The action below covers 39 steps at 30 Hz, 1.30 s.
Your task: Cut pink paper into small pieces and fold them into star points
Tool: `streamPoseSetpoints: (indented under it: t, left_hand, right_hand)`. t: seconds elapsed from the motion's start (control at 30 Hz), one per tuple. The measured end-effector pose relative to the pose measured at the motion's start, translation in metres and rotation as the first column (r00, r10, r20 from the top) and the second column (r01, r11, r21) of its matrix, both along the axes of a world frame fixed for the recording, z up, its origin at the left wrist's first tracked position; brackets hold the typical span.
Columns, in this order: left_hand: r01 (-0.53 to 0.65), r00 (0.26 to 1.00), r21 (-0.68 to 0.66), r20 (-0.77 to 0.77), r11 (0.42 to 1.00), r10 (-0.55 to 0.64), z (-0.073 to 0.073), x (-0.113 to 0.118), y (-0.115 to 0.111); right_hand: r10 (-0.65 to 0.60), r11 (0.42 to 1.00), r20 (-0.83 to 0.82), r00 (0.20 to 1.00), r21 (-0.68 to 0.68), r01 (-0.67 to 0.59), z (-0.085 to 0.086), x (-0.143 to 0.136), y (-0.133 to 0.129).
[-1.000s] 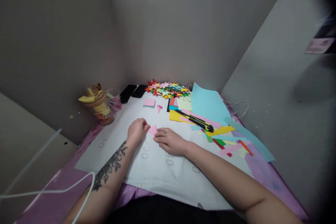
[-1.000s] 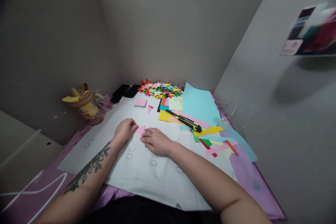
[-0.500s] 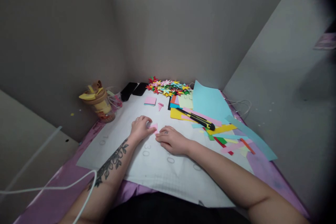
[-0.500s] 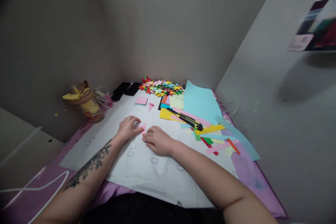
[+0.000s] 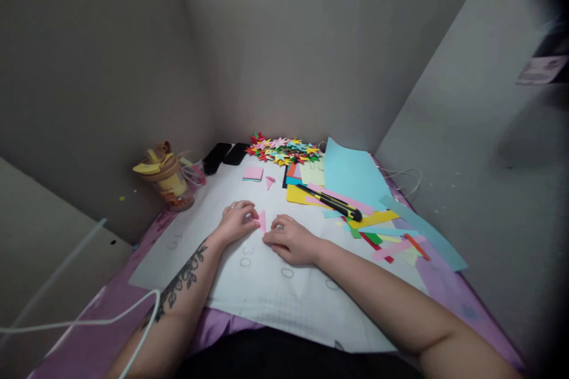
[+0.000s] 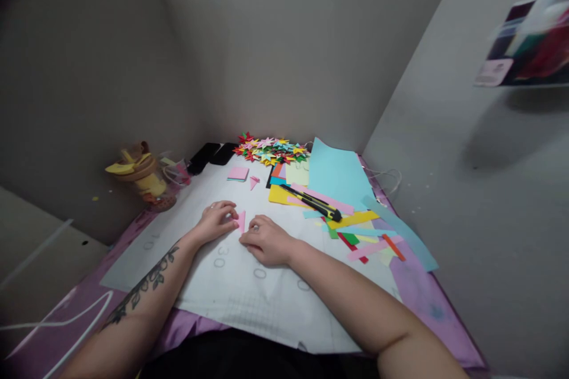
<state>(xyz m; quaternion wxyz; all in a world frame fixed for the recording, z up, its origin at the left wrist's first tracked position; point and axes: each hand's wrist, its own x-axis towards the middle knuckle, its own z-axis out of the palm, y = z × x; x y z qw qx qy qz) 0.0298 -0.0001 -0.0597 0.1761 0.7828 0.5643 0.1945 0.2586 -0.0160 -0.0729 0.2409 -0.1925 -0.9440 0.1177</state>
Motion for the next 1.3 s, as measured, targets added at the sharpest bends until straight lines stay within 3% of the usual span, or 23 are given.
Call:
streamPoseSetpoints:
  t: [0.1, 0.17, 0.3, 0.43, 0.57, 0.63, 0.7, 0.8, 0.87, 1.07, 1.3]
  left_hand:
    - [0.05, 0.996, 0.001, 0.073, 0.999, -0.05, -0.001, -0.001, 0.0]
    - [0.08, 0.986, 0.022, 0.143, 0.997, -0.082, -0.001, 0.001, -0.001]
    - [0.072, 0.954, 0.08, 0.285, 0.994, -0.092, 0.005, 0.012, -0.005]
    - [0.057, 0.926, 0.119, 0.364, 0.991, -0.097, 0.019, 0.029, -0.002]
    - [0.102, 0.905, 0.119, 0.402, 0.988, -0.142, 0.026, 0.048, 0.012]
    - [0.057, 0.868, 0.097, 0.487, 0.994, -0.097, 0.023, 0.058, 0.019]
    - [-0.013, 0.784, 0.031, 0.621, 0.999, -0.009, 0.015, 0.069, 0.023]
    - [-0.039, 0.66, -0.083, 0.746, 0.996, 0.088, -0.001, 0.08, 0.022]
    - [-0.051, 0.647, -0.09, 0.756, 0.995, 0.102, -0.008, 0.082, 0.02]
    - [-0.07, 0.72, 0.001, 0.692, 0.998, 0.05, -0.007, 0.07, 0.013]
    - [-0.05, 0.786, 0.233, 0.61, 0.971, -0.106, -0.004, 0.058, 0.016]
  right_hand:
    - [-0.046, 0.999, -0.069, 0.997, -0.015, 0.045, -0.003, -0.001, 0.002]
    - [-0.156, 0.988, -0.185, 0.97, -0.048, 0.15, -0.005, -0.002, 0.003]
    - [-0.44, 0.891, -0.382, 0.813, -0.296, 0.343, -0.007, -0.005, 0.01]
    - [-0.561, 0.77, -0.405, 0.722, -0.575, 0.275, -0.003, -0.008, 0.017]
    - [-0.612, 0.732, -0.422, 0.669, -0.623, 0.276, -0.002, -0.006, 0.023]
    - [-0.642, 0.714, -0.43, 0.635, -0.636, 0.292, -0.003, -0.004, 0.025]
    - [-0.667, 0.702, -0.437, 0.603, -0.64, 0.313, -0.004, -0.001, 0.027]
    - [-0.676, 0.704, -0.447, 0.586, -0.626, 0.335, -0.005, 0.001, 0.028]
    - [-0.659, 0.722, -0.45, 0.603, -0.604, 0.339, -0.005, 0.001, 0.027]
    - [-0.596, 0.781, -0.444, 0.669, -0.515, 0.354, -0.006, -0.001, 0.024]
    - [-0.581, 0.808, -0.487, 0.653, -0.444, 0.387, -0.005, 0.003, 0.024]
